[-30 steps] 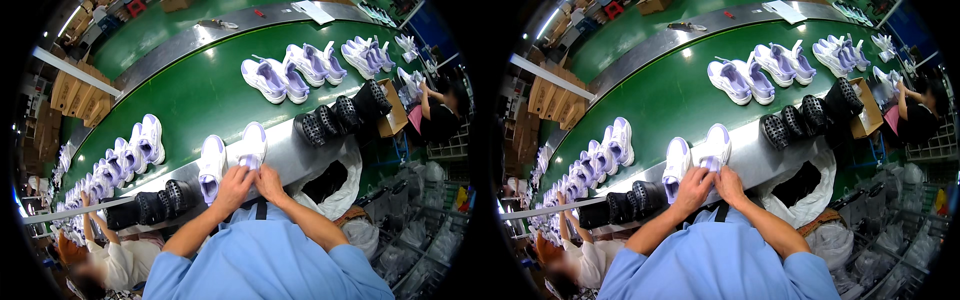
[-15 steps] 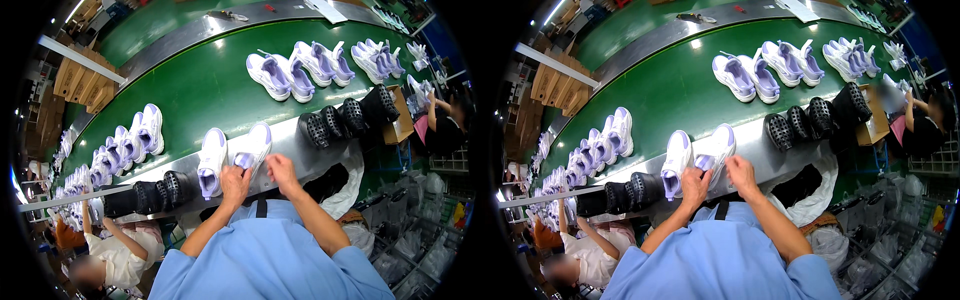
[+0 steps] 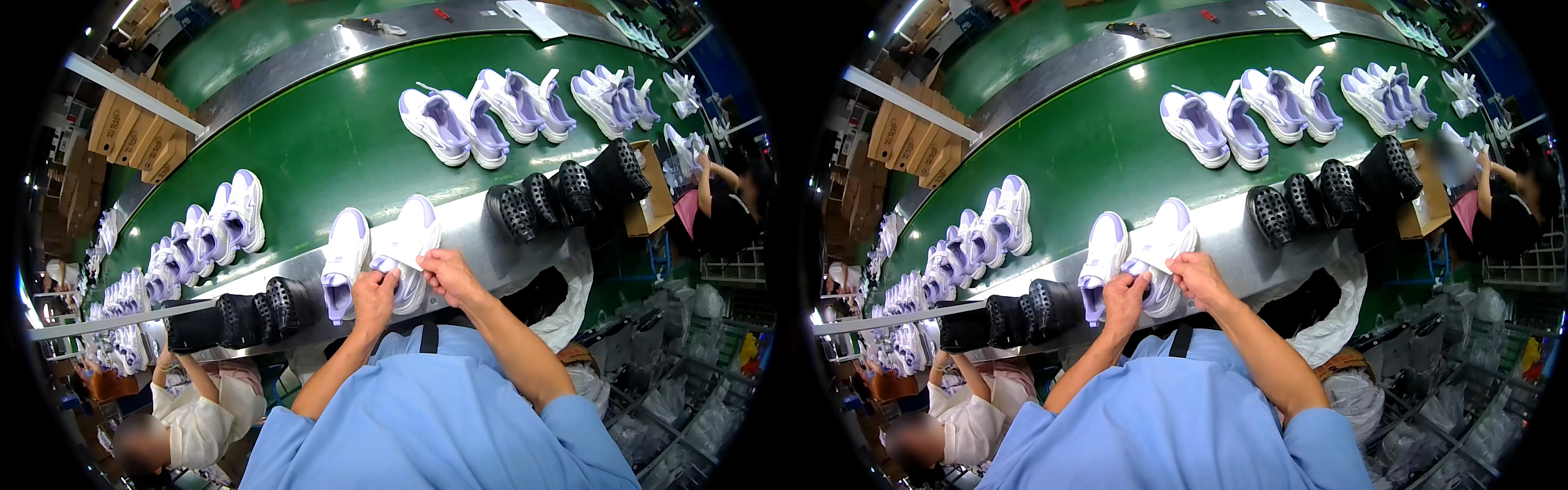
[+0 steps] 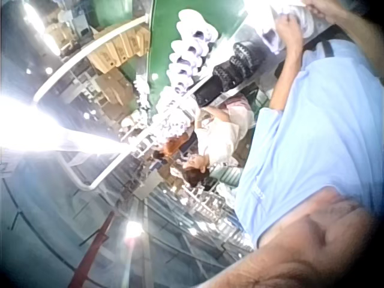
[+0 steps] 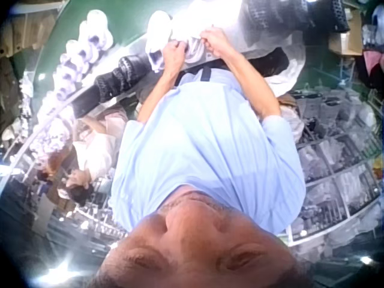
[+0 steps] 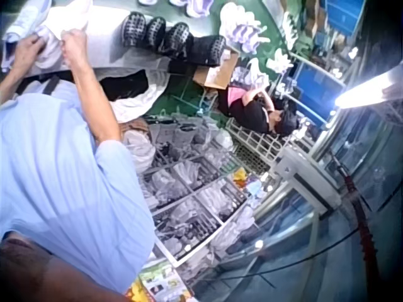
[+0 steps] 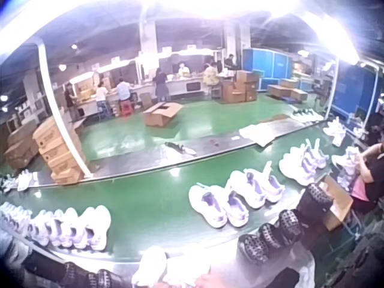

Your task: The person places black insoles into white and purple sneakers on a conveyor belt, then reaches into a bag to retrieve more insoles.

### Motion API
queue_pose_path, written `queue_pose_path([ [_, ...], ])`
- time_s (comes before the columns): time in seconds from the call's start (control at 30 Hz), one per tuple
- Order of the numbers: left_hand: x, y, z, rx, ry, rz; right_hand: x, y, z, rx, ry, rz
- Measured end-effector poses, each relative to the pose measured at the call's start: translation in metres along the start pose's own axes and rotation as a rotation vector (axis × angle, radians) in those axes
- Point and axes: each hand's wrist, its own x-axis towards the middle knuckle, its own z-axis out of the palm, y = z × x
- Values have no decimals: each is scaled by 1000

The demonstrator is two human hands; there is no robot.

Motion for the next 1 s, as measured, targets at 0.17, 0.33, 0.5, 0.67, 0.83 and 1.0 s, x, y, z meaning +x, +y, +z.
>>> queue_pose_path([
  [0.17, 1, 6, -1, -83, -9, -88, 3, 28, 9, -177, 86, -120],
  [0.33, 3, 7, 3, -127, -24, -156, 13, 41, 3, -597, 153, -381],
  [0.5, -2, 4, 16, 189, -18, 204, 16, 56, -8, -998, 258, -536],
  [0.67, -14, 1, -15, 214, 42, 339, -17, 39, -5, -1072, 390, -414],
  [0.83, -31, 17, -54, 609, -54, 421, -24, 34, 16, -941, 336, -490],
  [1.0, -37, -29, -60, 813, -208, 324, -14, 42, 31, -1056, 260, -665],
])
